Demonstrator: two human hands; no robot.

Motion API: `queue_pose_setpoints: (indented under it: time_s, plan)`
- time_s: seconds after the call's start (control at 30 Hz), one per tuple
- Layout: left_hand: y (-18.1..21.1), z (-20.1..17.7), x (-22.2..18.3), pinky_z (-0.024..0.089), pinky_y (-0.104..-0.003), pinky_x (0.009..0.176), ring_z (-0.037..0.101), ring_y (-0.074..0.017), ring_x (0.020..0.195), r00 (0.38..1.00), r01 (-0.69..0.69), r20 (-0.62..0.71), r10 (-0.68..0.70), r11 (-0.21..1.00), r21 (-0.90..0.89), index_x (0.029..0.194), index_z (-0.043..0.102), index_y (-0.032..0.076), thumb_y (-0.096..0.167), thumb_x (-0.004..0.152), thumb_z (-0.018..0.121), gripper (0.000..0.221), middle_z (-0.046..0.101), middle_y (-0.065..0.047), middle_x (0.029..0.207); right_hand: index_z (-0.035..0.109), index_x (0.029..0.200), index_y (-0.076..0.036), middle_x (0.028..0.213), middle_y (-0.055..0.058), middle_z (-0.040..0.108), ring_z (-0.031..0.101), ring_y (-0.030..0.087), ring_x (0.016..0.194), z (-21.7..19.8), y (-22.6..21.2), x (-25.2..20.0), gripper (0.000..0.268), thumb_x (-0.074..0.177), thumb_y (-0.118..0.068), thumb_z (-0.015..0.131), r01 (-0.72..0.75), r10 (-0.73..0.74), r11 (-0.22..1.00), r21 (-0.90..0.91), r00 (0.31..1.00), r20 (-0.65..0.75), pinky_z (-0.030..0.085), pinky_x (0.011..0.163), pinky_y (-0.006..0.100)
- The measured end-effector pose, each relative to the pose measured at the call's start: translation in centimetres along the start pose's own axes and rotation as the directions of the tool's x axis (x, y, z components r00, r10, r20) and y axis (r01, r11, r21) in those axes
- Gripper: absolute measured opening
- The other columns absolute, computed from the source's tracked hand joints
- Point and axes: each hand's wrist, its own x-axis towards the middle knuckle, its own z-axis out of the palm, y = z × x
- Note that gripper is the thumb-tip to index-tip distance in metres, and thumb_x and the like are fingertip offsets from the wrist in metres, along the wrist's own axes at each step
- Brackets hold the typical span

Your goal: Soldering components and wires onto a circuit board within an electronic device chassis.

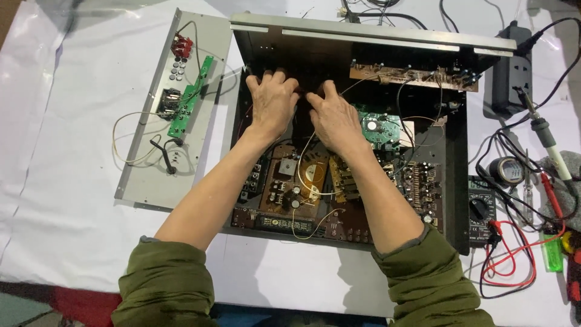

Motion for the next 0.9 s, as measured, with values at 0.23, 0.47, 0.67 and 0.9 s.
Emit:
queue_pose_setpoints:
  time_s: [0.23, 0.47, 0.67, 0.9]
  plan:
    - [0.4, 1.7, -0.1, 0.031, -0.052, 0.088, 0.056, -0.0249, 0.083, 1.0, 0.008, -0.031, -0.008, 0.999, 0.032, 0.09, 0.065, 0.014, 0.01, 0.078, 0.079, 0.019, 0.054, -0.002, 0.084, 0.067, 0.126, -0.013, 0.122, 0.015, 0.049, 0.069, 0.052, 0.081, 0.1, 0.2, 0.1, 0.032, 0.094, -0.015, 0.062, 0.005, -0.005, 0.999, 0.047, 1.0, 0.002, 0.058, 0.059, 0.056]
    - [-0.3, 4.1, -0.4, 0.029, -0.057, 0.089, 0.054, -0.0272, 0.082, 0.994, -0.049, -0.093, 0.06, 0.991, 0.121, 0.085, 0.059, 0.013, 0.004, 0.072, 0.076, 0.023, 0.051, -0.006, 0.085, 0.067, 0.127, -0.01, 0.122, 0.016, 0.049, 0.068, 0.053, 0.079, -0.3, 0.0, 0.0, 0.036, 0.092, -0.013, 0.063, 0.002, -0.002, 0.999, 0.051, 1.0, 0.01, 0.056, 0.058, 0.056]
    - [0.2, 2.3, -0.3, 0.028, -0.056, 0.088, 0.055, -0.026, 0.08, 0.994, -0.028, -0.099, 0.042, 0.99, 0.138, 0.088, 0.062, 0.013, 0.012, 0.074, 0.08, 0.023, 0.052, -0.005, 0.083, 0.067, 0.128, -0.01, 0.121, 0.015, 0.049, 0.069, 0.05, 0.078, -0.6, -0.3, 0.1, 0.036, 0.092, -0.013, 0.065, -0.009, 0.008, 0.999, 0.034, 1.0, 0.019, 0.057, 0.058, 0.055]
    - [0.2, 1.5, -0.2, 0.032, -0.057, 0.087, 0.06, -0.0251, 0.083, 0.998, -0.054, -0.003, 0.055, 0.981, 0.188, 0.092, 0.066, 0.016, 0.023, 0.077, 0.084, 0.024, 0.06, -0.003, 0.087, 0.071, 0.126, -0.009, 0.122, 0.016, 0.055, 0.073, 0.047, 0.085, 0.0, 0.3, -0.1, 0.037, 0.091, -0.016, 0.072, -0.011, 0.012, 1.0, 0.009, 0.999, -0.043, 0.061, 0.065, 0.051]
